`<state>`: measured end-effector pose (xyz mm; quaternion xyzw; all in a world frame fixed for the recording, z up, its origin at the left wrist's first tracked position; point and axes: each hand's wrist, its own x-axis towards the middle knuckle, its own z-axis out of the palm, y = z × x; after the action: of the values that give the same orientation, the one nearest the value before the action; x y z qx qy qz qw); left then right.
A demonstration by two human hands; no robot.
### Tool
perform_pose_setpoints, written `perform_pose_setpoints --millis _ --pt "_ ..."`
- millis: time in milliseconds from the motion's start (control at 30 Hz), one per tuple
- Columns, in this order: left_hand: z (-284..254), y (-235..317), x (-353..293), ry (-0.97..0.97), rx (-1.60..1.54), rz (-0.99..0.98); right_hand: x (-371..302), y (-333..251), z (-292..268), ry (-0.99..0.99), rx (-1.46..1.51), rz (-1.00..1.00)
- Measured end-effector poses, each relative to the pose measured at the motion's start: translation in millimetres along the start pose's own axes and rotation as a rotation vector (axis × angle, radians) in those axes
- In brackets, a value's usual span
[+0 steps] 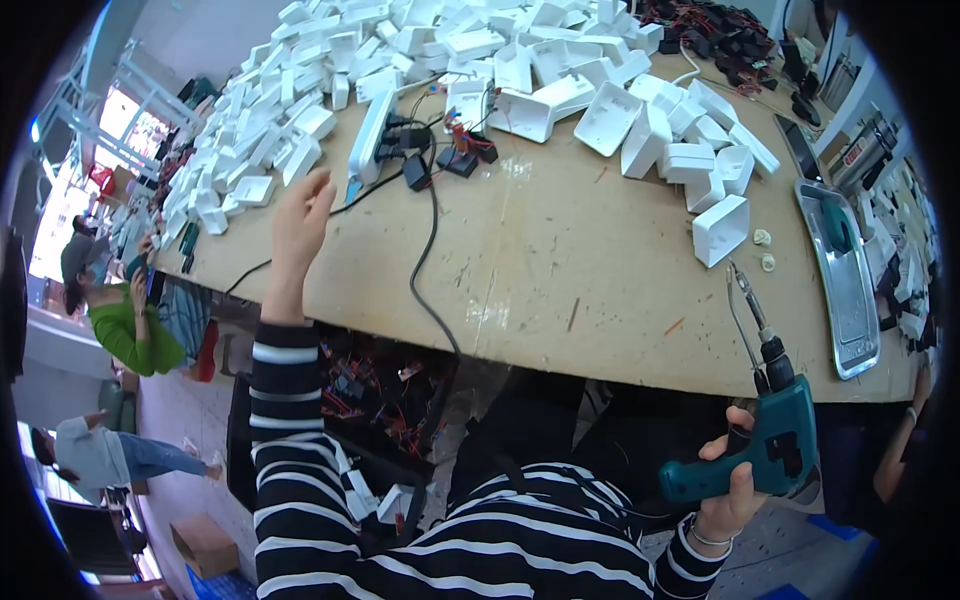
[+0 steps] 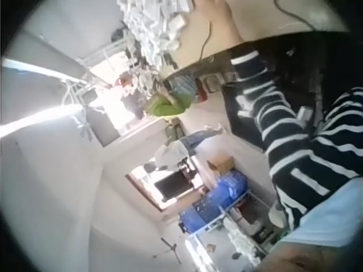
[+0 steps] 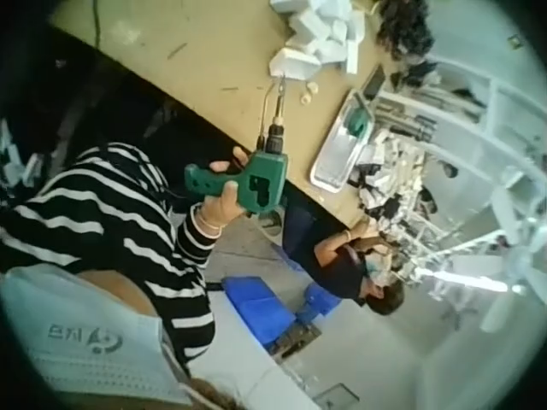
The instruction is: Soldering electrical wires into small white plastic housings at a manual assembly workstation.
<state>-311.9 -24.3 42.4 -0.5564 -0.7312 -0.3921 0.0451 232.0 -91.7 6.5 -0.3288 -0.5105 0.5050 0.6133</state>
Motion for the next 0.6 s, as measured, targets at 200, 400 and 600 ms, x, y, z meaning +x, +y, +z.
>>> perform_pose_setpoints --millis 200,400,600 --pt "64 11 89 0.087 0.17 0.071 6 -3 5 0.105 -0.068 0.015" --pt "115 92 116 -0.113 -0.164 0.366 16 3 4 0.124 -0.112 0.018" --pt "166 131 119 -0.337 0.483 0.829 18 1 9 0.164 -0.095 0.044"
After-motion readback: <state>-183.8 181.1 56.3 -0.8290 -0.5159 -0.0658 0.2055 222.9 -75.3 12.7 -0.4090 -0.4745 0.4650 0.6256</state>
